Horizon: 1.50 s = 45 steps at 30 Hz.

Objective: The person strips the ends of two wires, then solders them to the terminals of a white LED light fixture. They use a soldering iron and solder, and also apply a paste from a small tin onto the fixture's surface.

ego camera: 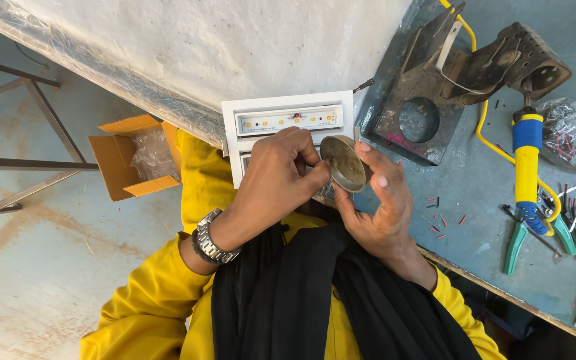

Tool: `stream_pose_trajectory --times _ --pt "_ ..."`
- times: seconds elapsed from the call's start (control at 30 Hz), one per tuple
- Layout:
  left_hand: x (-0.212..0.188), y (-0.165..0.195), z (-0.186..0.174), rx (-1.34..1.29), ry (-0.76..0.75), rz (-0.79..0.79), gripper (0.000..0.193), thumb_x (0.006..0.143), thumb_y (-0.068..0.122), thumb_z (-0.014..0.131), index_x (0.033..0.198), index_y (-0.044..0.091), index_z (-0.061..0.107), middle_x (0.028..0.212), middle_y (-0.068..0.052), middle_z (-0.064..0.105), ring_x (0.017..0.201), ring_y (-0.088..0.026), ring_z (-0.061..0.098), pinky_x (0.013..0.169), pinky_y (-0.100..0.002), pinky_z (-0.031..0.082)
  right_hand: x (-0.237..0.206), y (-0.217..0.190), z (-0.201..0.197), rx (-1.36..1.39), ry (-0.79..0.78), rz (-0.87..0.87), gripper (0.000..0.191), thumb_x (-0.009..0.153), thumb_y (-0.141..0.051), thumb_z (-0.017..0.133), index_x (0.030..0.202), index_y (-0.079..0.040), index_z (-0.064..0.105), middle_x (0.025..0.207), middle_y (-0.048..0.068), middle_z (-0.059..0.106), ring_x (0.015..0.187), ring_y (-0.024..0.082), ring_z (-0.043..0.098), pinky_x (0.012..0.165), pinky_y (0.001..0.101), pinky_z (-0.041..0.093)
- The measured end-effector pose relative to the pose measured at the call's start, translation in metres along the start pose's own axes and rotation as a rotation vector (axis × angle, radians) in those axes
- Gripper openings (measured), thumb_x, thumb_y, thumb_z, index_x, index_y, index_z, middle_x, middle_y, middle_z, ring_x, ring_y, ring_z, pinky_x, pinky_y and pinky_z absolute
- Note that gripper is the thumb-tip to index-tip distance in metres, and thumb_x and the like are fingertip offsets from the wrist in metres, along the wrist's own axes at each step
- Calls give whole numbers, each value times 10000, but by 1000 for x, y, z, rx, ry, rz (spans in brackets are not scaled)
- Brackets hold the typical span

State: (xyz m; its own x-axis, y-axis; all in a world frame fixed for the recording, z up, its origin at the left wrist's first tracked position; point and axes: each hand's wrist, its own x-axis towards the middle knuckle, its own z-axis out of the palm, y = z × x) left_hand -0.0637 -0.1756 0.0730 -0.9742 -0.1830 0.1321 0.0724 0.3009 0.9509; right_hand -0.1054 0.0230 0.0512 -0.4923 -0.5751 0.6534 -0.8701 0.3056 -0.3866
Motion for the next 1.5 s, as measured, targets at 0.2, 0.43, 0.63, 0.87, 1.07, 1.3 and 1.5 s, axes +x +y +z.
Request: stream_pose_trajectory --times 0.2,0.43,0.63,0.87,1.07,1.3,1.5 --pt "-1 1 -1 -28 10 -6 211 810 60 760 739 -10 574 699 -86 625 550 -137 626 519 -291 488 -4 3 0 25 23 51 1061 876 66 859 1617 -254 171 1449 219 539 1221 325 666 853 342 577" --pt "0 -1 0 -22 4 -24 222 812 64 764 727 -9 573 696 -86 622 547 -130 620 513 -290 484 -6 3 -1 31 17 48 1064 872 62 851 1621 -255 164 1453 222 531 1227 333 660 848 340 570" --pt "0 -3 1 -27 12 -17 212 809 62 762 733 -9 576 717 -85 623 554 -124 621 513 -283 486 -3 1 1 47 20 49 1068 880 62 850 1627 -270 161 1469 211 527 1238 326 664 842 326 572" --pt "-2 -1 -2 -56 5 -11 211 834 75 765 751 -6 589 704 -71 623 554 -107 604 513 -274 469 -6 -5 -7 7 -30 304 978 814 72 869 1556 -200 293 1387 213 580 1110 269 701 837 321 561" --pt "-4 0 -11 -61 -41 -6 93 874 94 756 888 12 715 769 -57 658 586 -126 606 546 -276 480 -41 12 -23 133 82 345 1001 881 106 795 1619 -162 174 1520 239 449 1301 293 604 1023 345 586" --pt "-13 0 -25 162 11 118 90 889 87 762 955 30 741 963 -85 647 868 -239 651 747 -352 518 -100 34 -52 9 142 509 1080 899 111 804 1661 -127 77 1576 250 416 1395 293 538 1179 382 472" --pt "-11 0 -18 476 -11 168 73 815 83 782 861 45 740 956 -87 609 923 -309 583 783 -432 455 -120 42 -59 -19 111 579 1046 887 66 839 1609 -86 98 1558 225 451 1404 295 519 1143 366 435"
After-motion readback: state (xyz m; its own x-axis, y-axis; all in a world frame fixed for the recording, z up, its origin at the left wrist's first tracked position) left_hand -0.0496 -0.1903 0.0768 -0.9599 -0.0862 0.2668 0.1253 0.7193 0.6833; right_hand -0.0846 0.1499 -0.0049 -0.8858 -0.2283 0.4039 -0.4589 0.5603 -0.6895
